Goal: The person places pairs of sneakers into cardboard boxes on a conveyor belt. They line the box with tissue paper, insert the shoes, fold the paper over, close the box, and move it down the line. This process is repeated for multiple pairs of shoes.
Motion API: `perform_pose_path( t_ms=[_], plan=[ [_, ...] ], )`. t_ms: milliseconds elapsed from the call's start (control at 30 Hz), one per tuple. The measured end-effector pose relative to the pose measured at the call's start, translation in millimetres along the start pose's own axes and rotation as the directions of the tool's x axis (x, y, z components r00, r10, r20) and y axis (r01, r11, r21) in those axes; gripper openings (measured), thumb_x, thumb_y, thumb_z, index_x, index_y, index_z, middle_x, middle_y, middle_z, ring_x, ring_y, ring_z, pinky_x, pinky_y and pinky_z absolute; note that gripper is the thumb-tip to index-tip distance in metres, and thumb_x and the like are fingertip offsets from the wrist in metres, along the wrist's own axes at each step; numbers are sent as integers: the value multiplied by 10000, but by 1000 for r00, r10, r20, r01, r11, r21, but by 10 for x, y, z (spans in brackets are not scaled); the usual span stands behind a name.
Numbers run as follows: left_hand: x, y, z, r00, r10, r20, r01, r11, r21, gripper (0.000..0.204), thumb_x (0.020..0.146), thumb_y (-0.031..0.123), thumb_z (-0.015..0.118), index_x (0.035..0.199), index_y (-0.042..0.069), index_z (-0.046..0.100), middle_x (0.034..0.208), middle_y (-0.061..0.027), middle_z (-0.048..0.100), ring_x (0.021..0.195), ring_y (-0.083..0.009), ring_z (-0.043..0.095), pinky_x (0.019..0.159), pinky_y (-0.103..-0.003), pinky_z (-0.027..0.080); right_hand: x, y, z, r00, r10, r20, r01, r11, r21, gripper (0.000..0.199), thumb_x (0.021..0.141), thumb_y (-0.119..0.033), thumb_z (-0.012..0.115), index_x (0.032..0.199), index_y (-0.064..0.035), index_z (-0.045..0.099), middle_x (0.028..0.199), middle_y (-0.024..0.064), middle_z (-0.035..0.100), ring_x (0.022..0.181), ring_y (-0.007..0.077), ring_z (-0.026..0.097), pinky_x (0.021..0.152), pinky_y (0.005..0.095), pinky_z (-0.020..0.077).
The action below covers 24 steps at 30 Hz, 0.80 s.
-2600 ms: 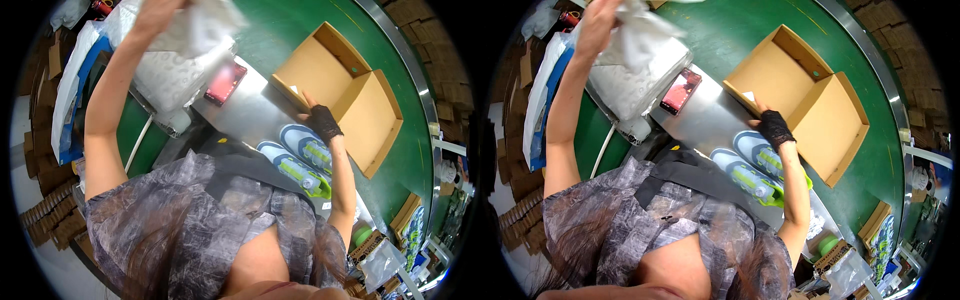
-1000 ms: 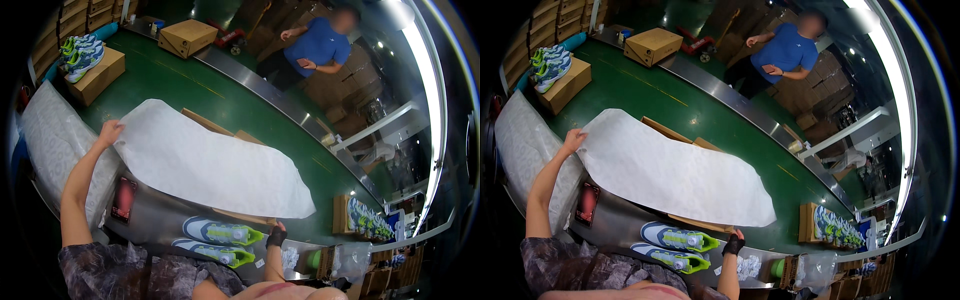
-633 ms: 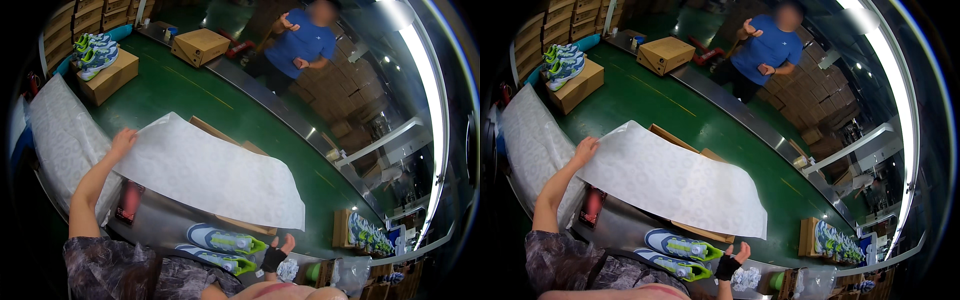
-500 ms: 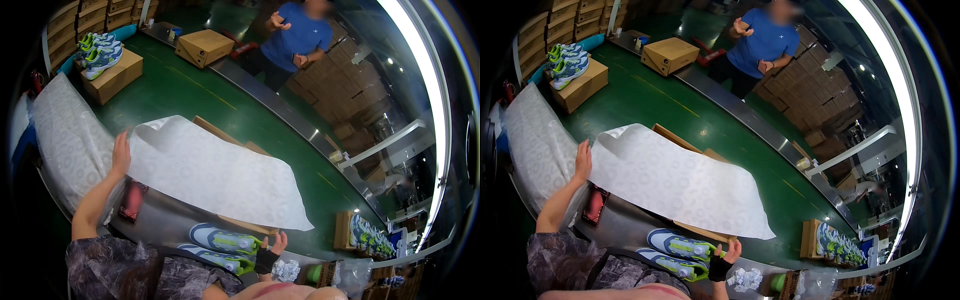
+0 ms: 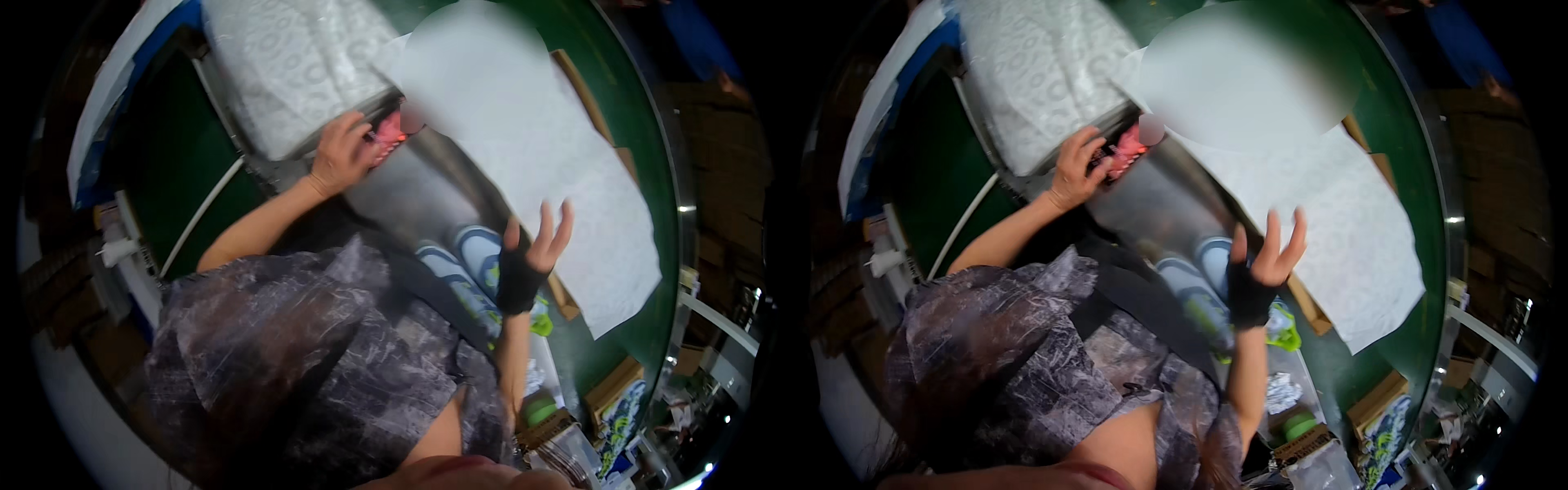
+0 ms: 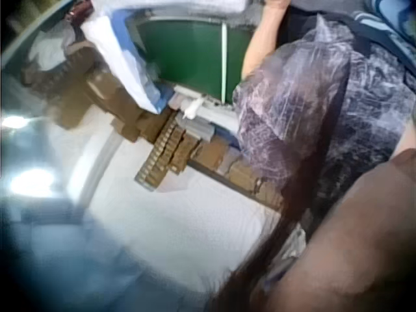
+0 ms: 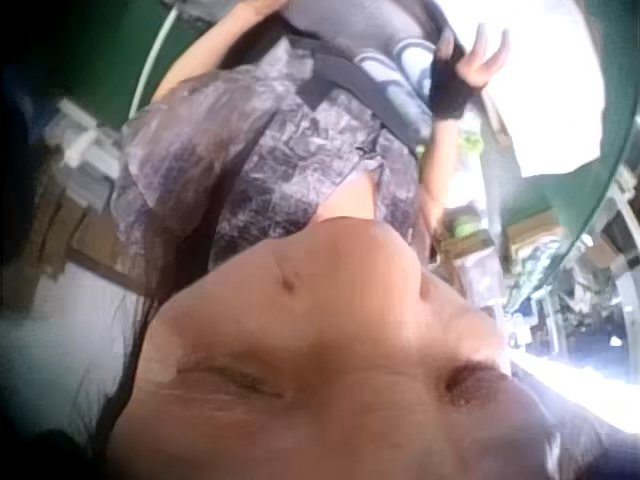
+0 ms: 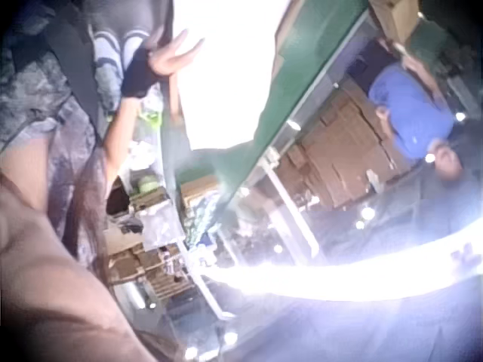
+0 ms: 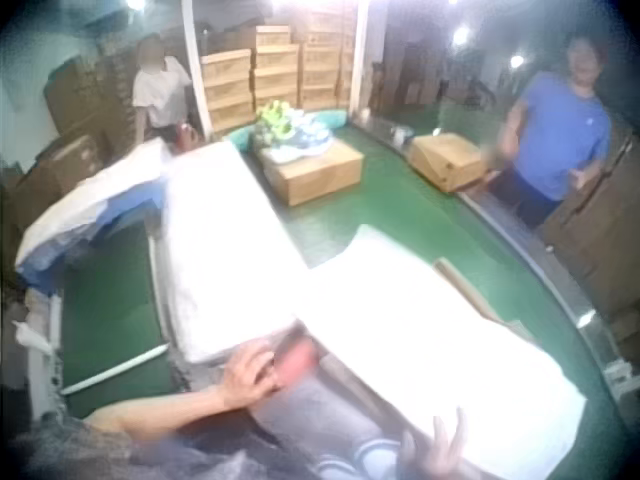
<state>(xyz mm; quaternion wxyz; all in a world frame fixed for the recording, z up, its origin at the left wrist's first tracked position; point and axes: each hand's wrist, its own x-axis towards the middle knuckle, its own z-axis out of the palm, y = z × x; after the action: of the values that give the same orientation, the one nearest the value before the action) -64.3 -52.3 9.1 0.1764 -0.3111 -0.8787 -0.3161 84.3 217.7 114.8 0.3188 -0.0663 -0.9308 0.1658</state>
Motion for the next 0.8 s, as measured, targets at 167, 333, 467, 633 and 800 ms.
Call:
perform_pose_path(
  t_ms=[167,333,467,633,800],
  plan=[
    [-606,-67,-19,979,-75,189,60,995,81,478,730,219,657,1132,28,482,1229,-196,400,1115,-372,404,918,-431,342,540,234,948,886,139,441,-49,977,-209,632,746,-380,625,1280,-130,398,1336,221,310,1235,381,299,996,506,210],
    [-736,-56,46,955,-108,277,79,990,113,523,733,259,659,1186,67,481,1261,-209,368,1156,-378,366,938,-456,317,546,465,1538,505,227,833,-384,923,-19,701,765,-465,568,1306,-73,356,1287,246,385,1196,345,380,968,347,332],
    [-789,-72,69,953,-112,282,78,989,128,514,736,277,655,1183,80,492,1256,-208,369,1153,-377,366,936,-471,306,414,550,1669,623,160,765,-304,951,49,705,759,-466,573,1288,-47,371,1280,252,386,1193,357,375,974,374,321],
    [-716,-59,83,948,-120,294,73,984,165,501,746,292,642,1179,85,499,1217,-197,390,1116,-363,382,917,-454,310,386,604,1751,657,141,740,-286,956,72,694,757,-471,577,1284,-67,378,1294,238,373,1210,349,352,990,430,282],
    [-657,4,28,951,-172,256,153,984,93,500,747,299,640,1170,71,502,1184,-190,404,1073,-346,398,894,-427,325,305,369,1656,947,-23,320,33,999,-26,679,683,-398,680,1238,-104,422,1258,153,405,1139,297,412,899,490,274]
  ],
)
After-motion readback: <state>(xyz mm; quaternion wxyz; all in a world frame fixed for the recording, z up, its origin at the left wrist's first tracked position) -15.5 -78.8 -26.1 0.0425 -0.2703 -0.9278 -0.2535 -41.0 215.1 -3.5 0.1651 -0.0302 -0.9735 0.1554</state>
